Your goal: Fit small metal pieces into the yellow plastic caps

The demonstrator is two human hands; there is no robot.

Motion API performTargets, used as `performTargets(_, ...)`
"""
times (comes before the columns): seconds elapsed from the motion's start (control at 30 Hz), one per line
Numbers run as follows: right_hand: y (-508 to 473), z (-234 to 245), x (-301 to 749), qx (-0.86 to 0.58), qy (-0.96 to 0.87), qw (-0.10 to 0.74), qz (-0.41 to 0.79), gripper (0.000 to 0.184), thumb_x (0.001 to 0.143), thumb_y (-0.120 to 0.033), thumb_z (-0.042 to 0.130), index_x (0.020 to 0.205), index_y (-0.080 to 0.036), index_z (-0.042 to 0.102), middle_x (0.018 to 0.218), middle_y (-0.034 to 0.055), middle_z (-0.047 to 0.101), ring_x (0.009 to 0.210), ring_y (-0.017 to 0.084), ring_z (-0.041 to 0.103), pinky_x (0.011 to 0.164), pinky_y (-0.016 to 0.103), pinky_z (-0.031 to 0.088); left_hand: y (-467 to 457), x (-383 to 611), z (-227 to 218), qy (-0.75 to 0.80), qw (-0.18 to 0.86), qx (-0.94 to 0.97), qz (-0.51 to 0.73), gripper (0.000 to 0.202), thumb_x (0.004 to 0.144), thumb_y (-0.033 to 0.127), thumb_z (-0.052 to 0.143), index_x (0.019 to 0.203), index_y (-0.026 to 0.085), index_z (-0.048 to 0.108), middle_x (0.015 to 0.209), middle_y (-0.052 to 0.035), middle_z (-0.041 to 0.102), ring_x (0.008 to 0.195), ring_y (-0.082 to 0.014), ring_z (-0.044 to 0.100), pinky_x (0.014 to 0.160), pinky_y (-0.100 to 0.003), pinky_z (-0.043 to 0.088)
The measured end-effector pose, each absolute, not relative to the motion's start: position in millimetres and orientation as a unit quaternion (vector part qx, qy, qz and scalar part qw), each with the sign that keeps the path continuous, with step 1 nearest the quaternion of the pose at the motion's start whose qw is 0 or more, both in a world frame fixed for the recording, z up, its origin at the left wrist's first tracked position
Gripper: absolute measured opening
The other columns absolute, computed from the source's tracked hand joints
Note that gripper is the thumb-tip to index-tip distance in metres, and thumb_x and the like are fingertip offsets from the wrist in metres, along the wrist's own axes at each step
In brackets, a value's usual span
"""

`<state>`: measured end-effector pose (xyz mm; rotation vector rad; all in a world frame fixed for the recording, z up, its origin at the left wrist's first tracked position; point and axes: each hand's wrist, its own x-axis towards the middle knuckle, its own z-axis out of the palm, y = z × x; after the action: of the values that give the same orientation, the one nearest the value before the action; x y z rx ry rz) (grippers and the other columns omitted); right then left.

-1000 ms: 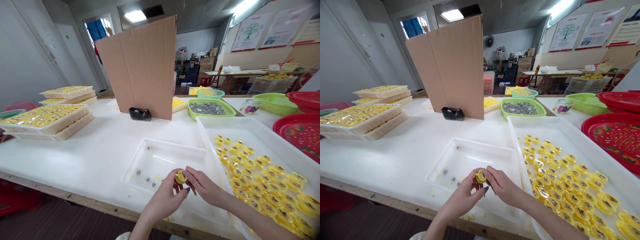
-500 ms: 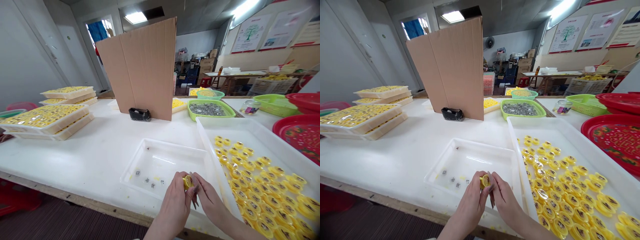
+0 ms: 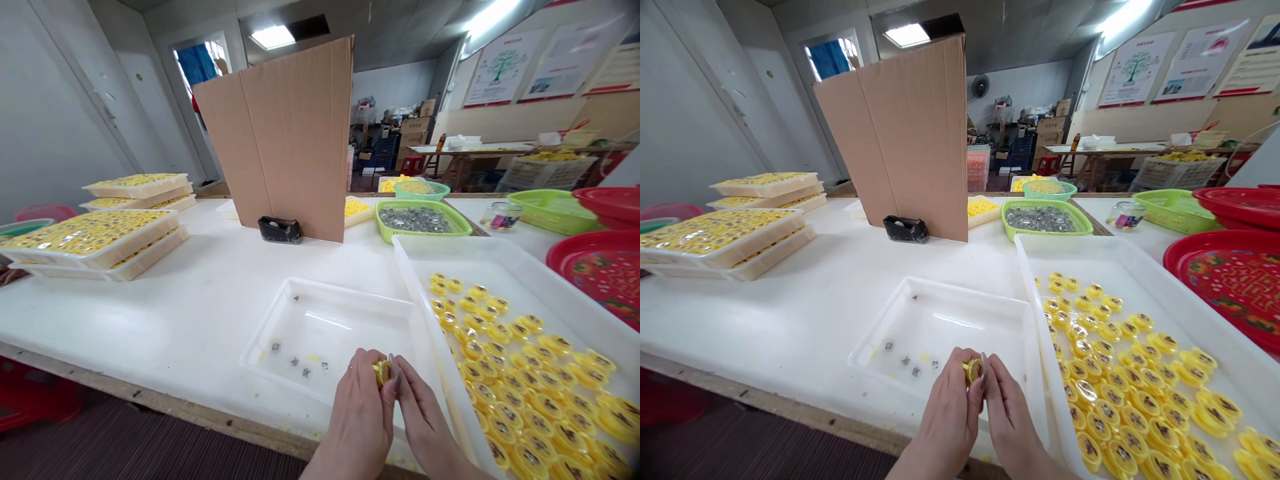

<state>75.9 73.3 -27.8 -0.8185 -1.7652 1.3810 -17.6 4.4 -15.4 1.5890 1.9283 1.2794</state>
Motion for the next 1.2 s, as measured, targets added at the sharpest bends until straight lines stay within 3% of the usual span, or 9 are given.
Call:
performTargets(0.2, 68, -41, 85, -0.348, -0.632, 0.356, 0.594, 0.053, 0.078, -0.069, 0.051, 0.105, -0.026, 0.065, 0.111, 0.0076, 0.067, 0.103, 0.025, 0.062, 0.085, 0.030, 0.055, 3, -18, -18, 0.660, 0.135, 0.576, 0.463, 0.028, 0.096, 0.034, 0.029, 0.115, 0.019, 0.043, 0.103, -0.0107, 0.058, 0.092, -0.0214, 0.058, 0.082, -0.042, 0.051)
performTargets(0.43, 59, -78, 92, -0.424, -0.507, 0.382, 0.646, 0.064, 0.070, -0.067, 0.064, 0.121, -0.030, 0.057, 0.140, 0.0050, 0.049, 0.131, 0.029, 0.041, 0.104, 0.039, 0.044, 3, -16, -19, 0.651, 0.141, 0.569, 0.482, 0.030, 0.096, 0.036, 0.028, 0.116, 0.020, 0.044, 0.105, -0.0115, 0.058, 0.094, -0.0214, 0.058, 0.084, -0.040, 0.049)
performTargets(0.53, 55, -64, 90, -0.409, -0.512, 0.392, 0.645, 0.053, 0.072, -0.065, 0.063, 0.111, -0.029, 0.058, 0.129, 0.0060, 0.057, 0.120, 0.027, 0.051, 0.092, 0.034, 0.052, 2, -16, -15, 0.646, 0.178, 0.552, 0.497, 0.031, 0.096, 0.034, 0.025, 0.114, 0.020, 0.046, 0.104, -0.0110, 0.057, 0.095, -0.0206, 0.057, 0.087, -0.040, 0.047)
performTargets(0.6, 54, -44, 86, -0.359, -0.560, 0.379, 0.643, 0.037, 0.078, -0.060, 0.060, 0.094, -0.027, 0.057, 0.105, 0.0053, 0.063, 0.099, 0.023, 0.059, 0.080, 0.030, 0.054, 1, -14, -13, 0.643, 0.217, 0.513, 0.526, 0.033, 0.097, 0.036, 0.022, 0.111, 0.020, 0.048, 0.101, -0.0101, 0.059, 0.092, -0.0194, 0.058, 0.084, -0.038, 0.048)
performTargets(0.67, 53, -25, 82, -0.298, -0.603, 0.354, 0.650, 0.029, 0.086, -0.054, 0.054, 0.085, -0.025, 0.048, 0.082, 0.0006, 0.058, 0.077, 0.016, 0.057, 0.069, 0.026, 0.052, -1, -12, -13, 0.633, 0.255, 0.466, 0.563, 0.037, 0.096, 0.041, 0.021, 0.111, 0.020, 0.048, 0.094, -0.0089, 0.060, 0.084, -0.0184, 0.059, 0.077, -0.035, 0.049)
performTargets(0.77, 52, -7, 78, -0.262, -0.611, 0.328, 0.671, 0.025, 0.092, -0.050, 0.046, 0.098, -0.028, 0.037, 0.071, -0.0051, 0.049, 0.059, 0.010, 0.045, 0.053, 0.022, 0.041, -5, -7, -19, 0.626, 0.261, 0.419, 0.604, 0.041, 0.095, 0.047, 0.025, 0.114, 0.019, 0.047, 0.096, -0.0092, 0.062, 0.085, -0.0182, 0.059, 0.078, -0.034, 0.048)
performTargets(0.87, 53, -7, 79, -0.254, -0.630, 0.320, 0.661, 0.030, 0.094, -0.051, 0.042, 0.110, -0.029, 0.030, 0.071, -0.0054, 0.047, 0.057, 0.009, 0.040, 0.049, 0.021, 0.031, -6, -4, -28, 0.629, 0.254, 0.380, 0.629, 0.043, 0.093, 0.052, 0.031, 0.117, 0.019, 0.044, 0.105, -0.0099, 0.060, 0.088, -0.0178, 0.058, 0.084, -0.034, 0.047)
performTargets(1.0, 57, -17, 85, -0.263, -0.636, 0.320, 0.651, 0.030, 0.094, -0.052, 0.041, 0.110, -0.027, 0.032, 0.069, -0.0063, 0.043, 0.056, 0.008, 0.036, 0.050, 0.022, 0.030, -3, 3, -38, 0.617, 0.280, 0.358, 0.643, 0.048, 0.092, 0.055, 0.030, 0.121, 0.018, 0.039, 0.099, -0.0090, 0.059, 0.077, -0.0167, 0.059, 0.075, -0.033, 0.048)
performTargets(1.2, 70, -17, 103, -0.259, -0.663, 0.307, 0.632, 0.034, 0.093, -0.048, 0.045, 0.118, -0.026, 0.036, 0.076, -0.0030, 0.049, 0.071, 0.012, 0.052, 0.063, 0.027, 0.044, 7, 8, -45, 0.611, 0.312, 0.397, 0.610, 0.052, 0.092, 0.055, 0.027, 0.129, 0.018, 0.033, 0.102, -0.0102, 0.059, 0.085, -0.0199, 0.061, 0.077, -0.035, 0.051)
